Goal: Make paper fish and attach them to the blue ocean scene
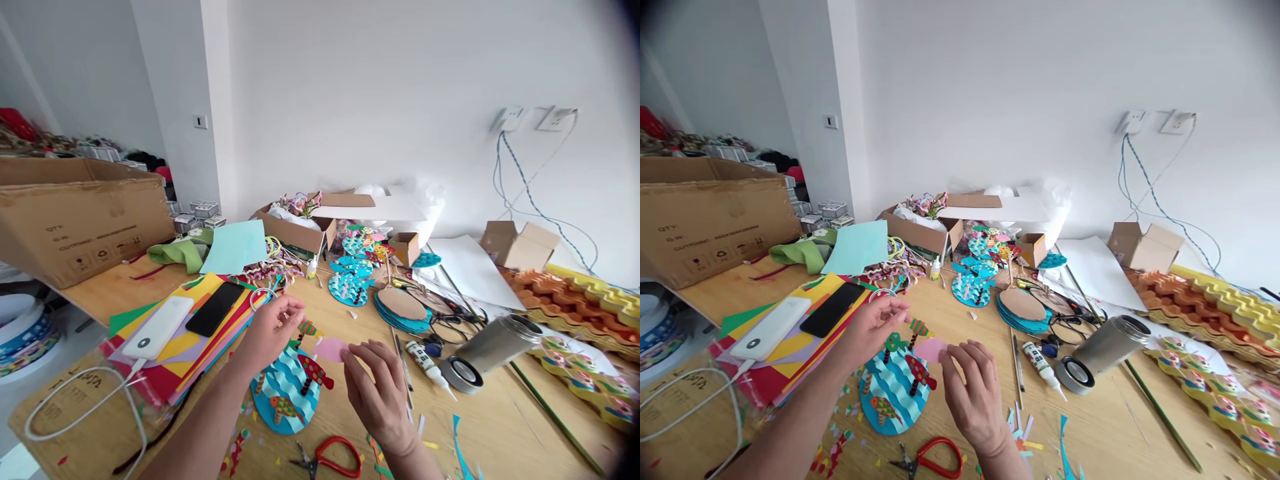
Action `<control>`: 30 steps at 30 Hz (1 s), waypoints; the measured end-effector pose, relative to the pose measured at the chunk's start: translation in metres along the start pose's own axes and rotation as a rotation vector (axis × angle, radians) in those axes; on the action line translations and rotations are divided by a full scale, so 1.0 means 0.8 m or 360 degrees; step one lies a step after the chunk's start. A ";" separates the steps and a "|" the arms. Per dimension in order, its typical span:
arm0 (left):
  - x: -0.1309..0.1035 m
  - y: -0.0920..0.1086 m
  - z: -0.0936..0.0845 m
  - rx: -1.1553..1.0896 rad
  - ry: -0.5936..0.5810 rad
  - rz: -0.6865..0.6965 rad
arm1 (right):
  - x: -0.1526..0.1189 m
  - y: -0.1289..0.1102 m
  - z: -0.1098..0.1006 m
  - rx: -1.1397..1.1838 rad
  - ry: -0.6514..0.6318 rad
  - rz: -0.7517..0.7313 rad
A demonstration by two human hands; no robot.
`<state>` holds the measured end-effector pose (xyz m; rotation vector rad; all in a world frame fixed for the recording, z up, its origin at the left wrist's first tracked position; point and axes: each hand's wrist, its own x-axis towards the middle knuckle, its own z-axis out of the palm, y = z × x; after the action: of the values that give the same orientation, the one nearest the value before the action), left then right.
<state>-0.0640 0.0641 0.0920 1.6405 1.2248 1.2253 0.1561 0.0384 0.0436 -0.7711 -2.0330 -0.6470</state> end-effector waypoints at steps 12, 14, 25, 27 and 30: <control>0.032 -0.004 0.005 0.0505 -0.0525 0.0025 | 0.000 0.012 0.033 0.0552 -0.0100 0.0500; 0.032 -0.007 0.010 0.0516 -0.0549 0.0028 | -0.004 0.014 0.037 0.0582 -0.0133 0.0484; 0.035 -0.025 0.025 0.0514 -0.0626 0.0190 | -0.023 0.018 0.047 0.0413 -0.0220 0.0238; 0.034 -0.030 0.027 0.0473 -0.0607 0.0212 | -0.023 0.018 0.047 0.0396 -0.0219 0.0215; 0.034 -0.031 0.029 0.0412 -0.0579 0.0212 | -0.023 0.018 0.047 0.0392 -0.0232 0.0201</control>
<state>-0.0459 0.0963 0.0696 2.0557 1.0892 0.8164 0.1550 0.0686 0.0113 -0.8103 -2.1259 -0.2682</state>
